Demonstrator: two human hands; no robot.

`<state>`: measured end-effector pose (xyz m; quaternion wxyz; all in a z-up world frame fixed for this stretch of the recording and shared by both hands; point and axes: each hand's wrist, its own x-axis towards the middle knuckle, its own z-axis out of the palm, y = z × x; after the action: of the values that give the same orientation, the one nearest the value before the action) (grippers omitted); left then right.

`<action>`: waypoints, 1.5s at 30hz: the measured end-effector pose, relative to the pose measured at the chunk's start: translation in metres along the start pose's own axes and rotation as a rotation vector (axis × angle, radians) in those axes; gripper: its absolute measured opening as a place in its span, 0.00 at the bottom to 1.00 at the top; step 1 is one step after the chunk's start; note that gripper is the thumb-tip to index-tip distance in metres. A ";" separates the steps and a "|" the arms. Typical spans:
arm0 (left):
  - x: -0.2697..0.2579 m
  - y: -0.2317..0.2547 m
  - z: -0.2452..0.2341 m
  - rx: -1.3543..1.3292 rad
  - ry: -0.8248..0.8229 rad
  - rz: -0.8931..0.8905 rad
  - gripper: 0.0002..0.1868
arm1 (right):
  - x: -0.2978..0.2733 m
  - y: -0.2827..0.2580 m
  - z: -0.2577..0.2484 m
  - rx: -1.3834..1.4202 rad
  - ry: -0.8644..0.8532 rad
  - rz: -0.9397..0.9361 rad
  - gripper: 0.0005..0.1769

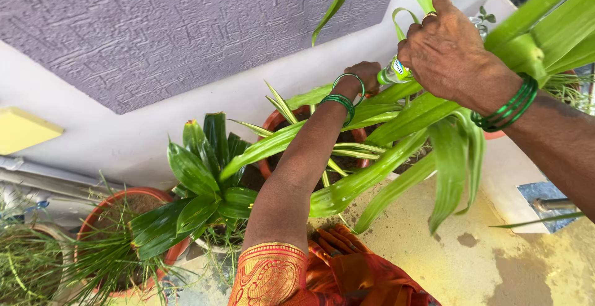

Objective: The person waters potted plants using a plastic bottle, moving from one container to another and pouring water onto the soil.

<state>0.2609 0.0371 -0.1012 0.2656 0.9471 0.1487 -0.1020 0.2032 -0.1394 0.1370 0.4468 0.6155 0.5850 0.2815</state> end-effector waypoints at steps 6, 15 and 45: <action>0.021 -0.025 0.020 -0.108 0.019 0.118 0.15 | 0.008 -0.003 0.004 0.015 -0.055 -0.023 0.09; -0.034 -0.007 -0.011 -0.087 0.195 -0.081 0.26 | 0.010 -0.009 0.008 0.001 0.064 -0.024 0.09; -0.101 -0.031 0.013 -0.079 0.304 -0.195 0.38 | 0.014 -0.015 -0.031 0.035 0.258 -0.077 0.09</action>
<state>0.1548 0.0328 -0.0997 0.2660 0.9214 0.2822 0.0232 0.1719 -0.1202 0.1353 0.3673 0.5590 0.6658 0.3307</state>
